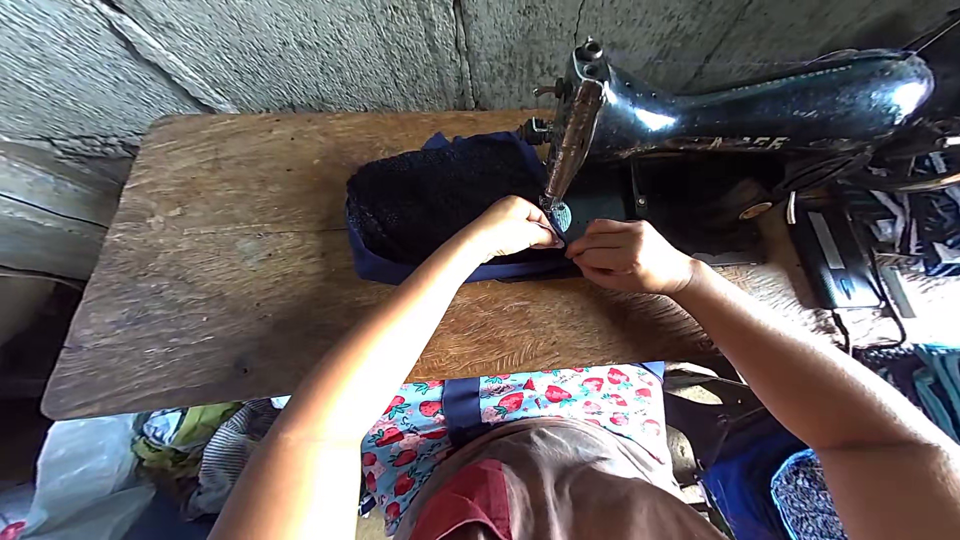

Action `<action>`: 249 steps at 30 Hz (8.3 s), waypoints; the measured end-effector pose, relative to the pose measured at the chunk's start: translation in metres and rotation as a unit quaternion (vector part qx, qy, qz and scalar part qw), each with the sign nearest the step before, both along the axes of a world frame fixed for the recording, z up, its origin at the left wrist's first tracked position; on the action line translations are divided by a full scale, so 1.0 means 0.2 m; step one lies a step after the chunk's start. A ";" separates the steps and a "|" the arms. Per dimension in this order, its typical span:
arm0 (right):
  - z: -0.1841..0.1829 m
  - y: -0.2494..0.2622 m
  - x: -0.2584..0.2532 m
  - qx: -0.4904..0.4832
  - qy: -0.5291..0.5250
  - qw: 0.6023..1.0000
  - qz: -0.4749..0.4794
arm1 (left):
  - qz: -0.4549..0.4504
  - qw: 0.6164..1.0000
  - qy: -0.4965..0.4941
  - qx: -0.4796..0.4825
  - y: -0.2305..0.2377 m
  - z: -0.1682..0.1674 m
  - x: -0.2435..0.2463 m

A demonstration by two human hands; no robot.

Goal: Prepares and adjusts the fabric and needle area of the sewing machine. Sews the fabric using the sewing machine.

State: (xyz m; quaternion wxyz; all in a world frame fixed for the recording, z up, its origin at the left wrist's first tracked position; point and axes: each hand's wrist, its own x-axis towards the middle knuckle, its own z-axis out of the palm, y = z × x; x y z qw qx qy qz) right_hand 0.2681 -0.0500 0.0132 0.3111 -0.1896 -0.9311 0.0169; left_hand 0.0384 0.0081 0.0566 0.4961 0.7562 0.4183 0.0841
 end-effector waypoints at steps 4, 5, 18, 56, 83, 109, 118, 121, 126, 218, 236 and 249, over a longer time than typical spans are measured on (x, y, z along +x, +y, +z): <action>-0.02 0.00 0.01 0.007 -0.006 1.000 0.003 | -0.029 0.998 0.041 0.048 0.00 0.01 0.02; -0.03 0.00 0.01 0.010 -0.007 1.000 0.005 | -0.034 0.997 0.049 0.056 0.00 0.01 0.03; -0.04 0.00 0.02 0.022 -0.022 0.999 0.010 | -0.055 0.986 0.110 0.111 -0.01 0.03 0.05; 0.07 0.06 -0.03 -0.047 -0.038 0.998 0.009 | 0.069 0.980 0.148 0.116 -0.09 0.04 0.08; 0.07 0.12 -0.07 -0.160 -0.048 0.985 -0.032 | 0.020 0.954 -0.044 0.294 -0.19 -0.16 -0.02; 0.06 -0.15 -0.20 -0.339 0.126 0.864 -0.351 | 0.020 0.960 -0.003 0.279 -0.18 -0.14 -0.02; 0.01 -0.19 -0.22 -0.204 0.090 0.909 -0.354 | -0.012 0.951 0.028 0.309 -0.13 -0.11 -0.03; -0.03 -0.19 -0.22 -0.060 0.064 0.942 -0.324 | -0.006 0.953 0.018 0.303 -0.11 -0.12 -0.03; -0.06 -0.16 -0.21 0.066 -0.005 0.965 -0.254 | 0.009 0.968 0.039 0.247 -0.10 -0.10 -0.01; -0.08 -0.08 -0.07 -0.049 0.015 0.996 -0.078 | -0.162 0.823 -0.106 0.534 -0.15 -0.27 -0.15; -0.07 -0.08 -0.05 -0.042 -0.007 0.996 -0.073 | -0.064 0.881 -0.099 0.459 -0.14 -0.24 -0.22; -0.06 -0.09 -0.06 -0.054 0.001 0.995 -0.078 | 0.054 0.949 0.109 0.292 -0.25 -0.08 -0.09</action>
